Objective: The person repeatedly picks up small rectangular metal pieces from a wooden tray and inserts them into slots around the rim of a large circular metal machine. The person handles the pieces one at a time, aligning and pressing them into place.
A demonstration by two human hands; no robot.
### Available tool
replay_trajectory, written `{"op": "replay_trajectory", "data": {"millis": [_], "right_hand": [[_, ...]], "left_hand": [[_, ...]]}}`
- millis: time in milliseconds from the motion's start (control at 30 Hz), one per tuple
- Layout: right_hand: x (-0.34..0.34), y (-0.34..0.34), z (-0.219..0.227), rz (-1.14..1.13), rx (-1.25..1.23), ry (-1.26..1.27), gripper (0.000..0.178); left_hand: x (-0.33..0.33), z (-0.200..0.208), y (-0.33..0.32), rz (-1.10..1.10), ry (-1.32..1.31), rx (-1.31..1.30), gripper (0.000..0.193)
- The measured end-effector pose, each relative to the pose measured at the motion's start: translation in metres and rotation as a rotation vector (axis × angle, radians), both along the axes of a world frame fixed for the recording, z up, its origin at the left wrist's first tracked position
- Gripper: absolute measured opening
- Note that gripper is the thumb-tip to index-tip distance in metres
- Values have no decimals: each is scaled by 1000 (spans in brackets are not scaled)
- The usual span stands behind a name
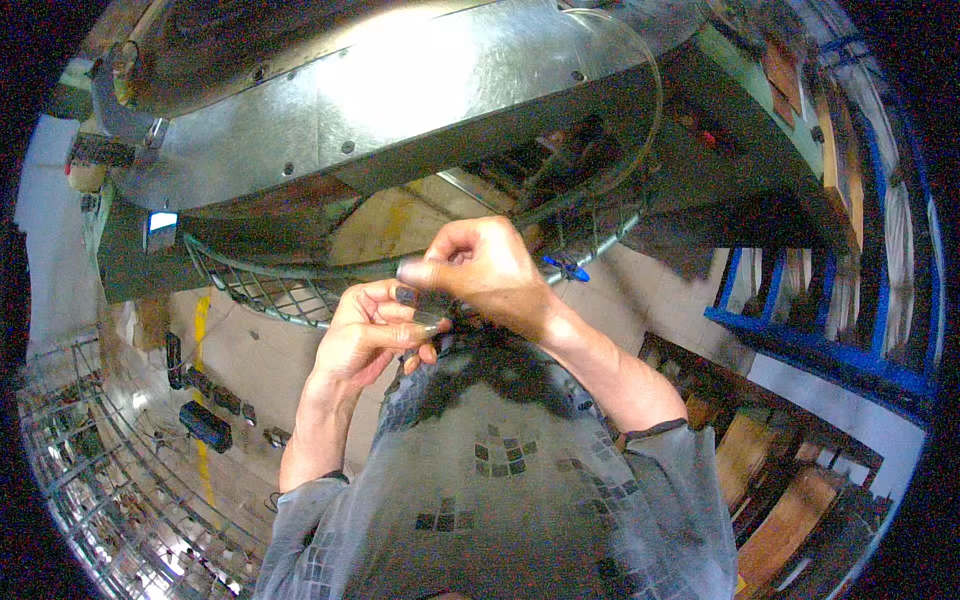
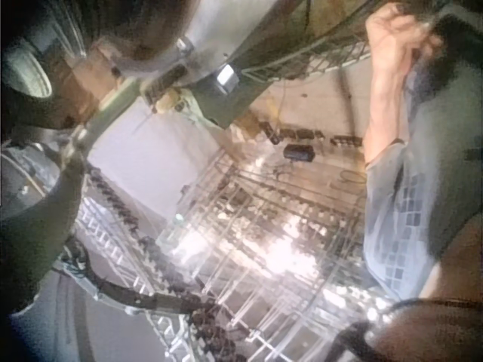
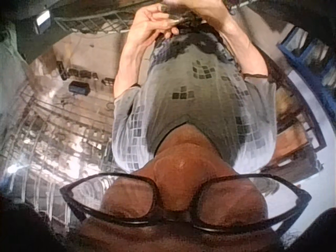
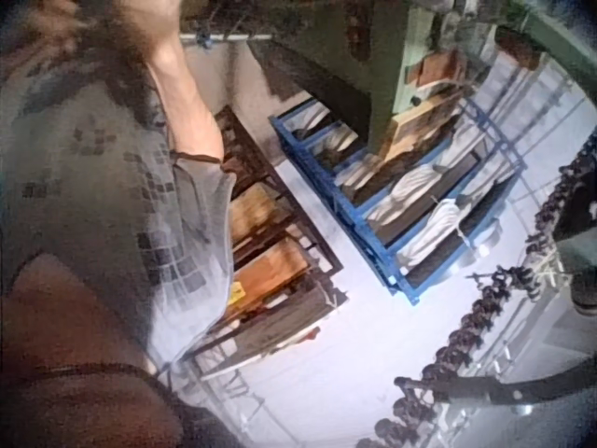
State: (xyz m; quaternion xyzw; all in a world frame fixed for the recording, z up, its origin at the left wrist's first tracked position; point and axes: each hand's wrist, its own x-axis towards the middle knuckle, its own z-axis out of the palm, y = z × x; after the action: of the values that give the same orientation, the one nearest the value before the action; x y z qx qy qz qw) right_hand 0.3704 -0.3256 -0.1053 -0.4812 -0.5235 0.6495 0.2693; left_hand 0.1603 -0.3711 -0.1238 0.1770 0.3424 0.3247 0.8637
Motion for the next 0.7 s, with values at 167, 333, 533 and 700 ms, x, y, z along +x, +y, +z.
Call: {"op": "replay_trajectory", "data": {"millis": [167, 333, 533, 700], "right_hand": [[-1, 0, -2, -190, -79, 142, 19], [3, -1, -6, 101, 104, 29, 21], [5, -3, -9, -125, -112, 246, 21], [4, -6, -6, -236, -114, 272, 19]], "left_hand": [[2, -1, 0, 25, -40, 6, 24], [7, -3, 1, 32, -8, 61, 31], [9, -3, 1, 213, 75, 111, 33], [8, 0, 2, 223, 112, 119, 34]]}}
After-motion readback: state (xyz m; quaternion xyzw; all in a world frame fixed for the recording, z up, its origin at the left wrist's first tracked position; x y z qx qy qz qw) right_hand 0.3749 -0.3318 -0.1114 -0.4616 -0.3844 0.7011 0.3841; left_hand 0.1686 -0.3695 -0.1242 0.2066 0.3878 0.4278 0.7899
